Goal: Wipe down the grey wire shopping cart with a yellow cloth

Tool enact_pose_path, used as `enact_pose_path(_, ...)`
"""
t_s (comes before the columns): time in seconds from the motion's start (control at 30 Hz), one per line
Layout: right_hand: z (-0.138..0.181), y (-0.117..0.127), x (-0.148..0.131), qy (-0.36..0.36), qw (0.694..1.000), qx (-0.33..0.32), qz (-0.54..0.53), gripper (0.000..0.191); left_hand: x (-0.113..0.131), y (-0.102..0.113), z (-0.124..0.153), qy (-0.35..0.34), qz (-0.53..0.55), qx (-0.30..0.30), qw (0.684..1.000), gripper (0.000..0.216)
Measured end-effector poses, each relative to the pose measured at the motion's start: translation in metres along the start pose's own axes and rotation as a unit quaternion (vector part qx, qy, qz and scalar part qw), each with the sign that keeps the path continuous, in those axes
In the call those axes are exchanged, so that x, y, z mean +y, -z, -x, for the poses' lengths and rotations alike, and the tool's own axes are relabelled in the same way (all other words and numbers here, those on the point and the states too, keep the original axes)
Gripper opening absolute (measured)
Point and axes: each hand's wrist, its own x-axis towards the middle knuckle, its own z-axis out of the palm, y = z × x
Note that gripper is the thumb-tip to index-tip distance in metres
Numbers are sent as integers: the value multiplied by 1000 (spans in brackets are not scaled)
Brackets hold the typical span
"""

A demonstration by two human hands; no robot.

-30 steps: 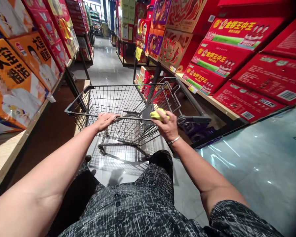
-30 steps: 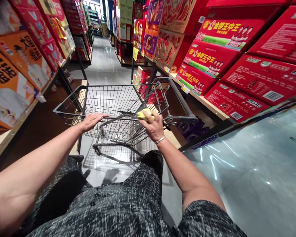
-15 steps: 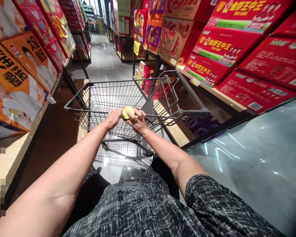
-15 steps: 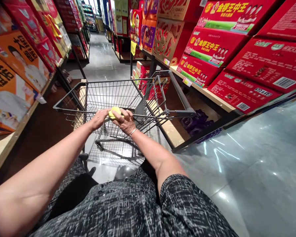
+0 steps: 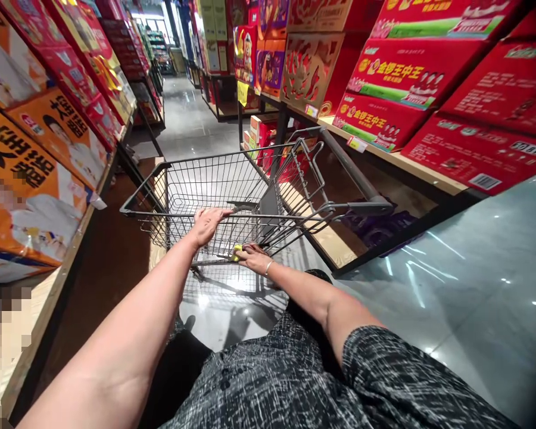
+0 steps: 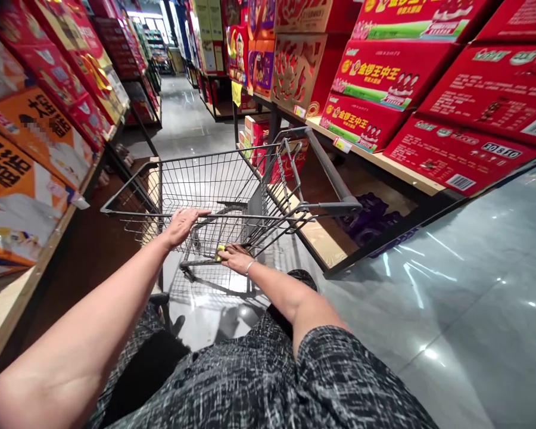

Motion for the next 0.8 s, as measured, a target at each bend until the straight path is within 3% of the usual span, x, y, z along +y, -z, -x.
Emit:
enact_pose_path(0.13, 14, 43, 40, -3, 999, 24, 24, 14, -13, 7, -5, -10, 4, -2, 1000, 58)
enact_pose_path(0.27, 29, 107, 76, -134, 982, 110, 70, 29, -18, 12, -15, 17, -15, -3, 1000, 60)
enact_pose_path(0.37, 32, 127, 83, -220, 961, 148, 78, 37, -2, 10, -21, 30, -38, -6, 999, 58)
enact_pose_path(0.47, 32, 102, 70, -217, 965, 135, 60, 29, 28, 0, -23, -13, -33, -27, 999, 57)
enact_pose_path(0.57, 33, 51, 43, -156, 982, 106, 30, 21, 53, -15, -22, -68, -11, -36, 997, 55)
enact_pose_path(0.7, 37, -7, 6, -82, 993, 85, 20, 25, 60, -28, -20, -70, -6, -13, 997, 50)
enact_pose_path(0.8, 35, -23, -8, -26, 996, 82, 32, 31, 55, -28, -21, -62, -5, -16, 998, 49)
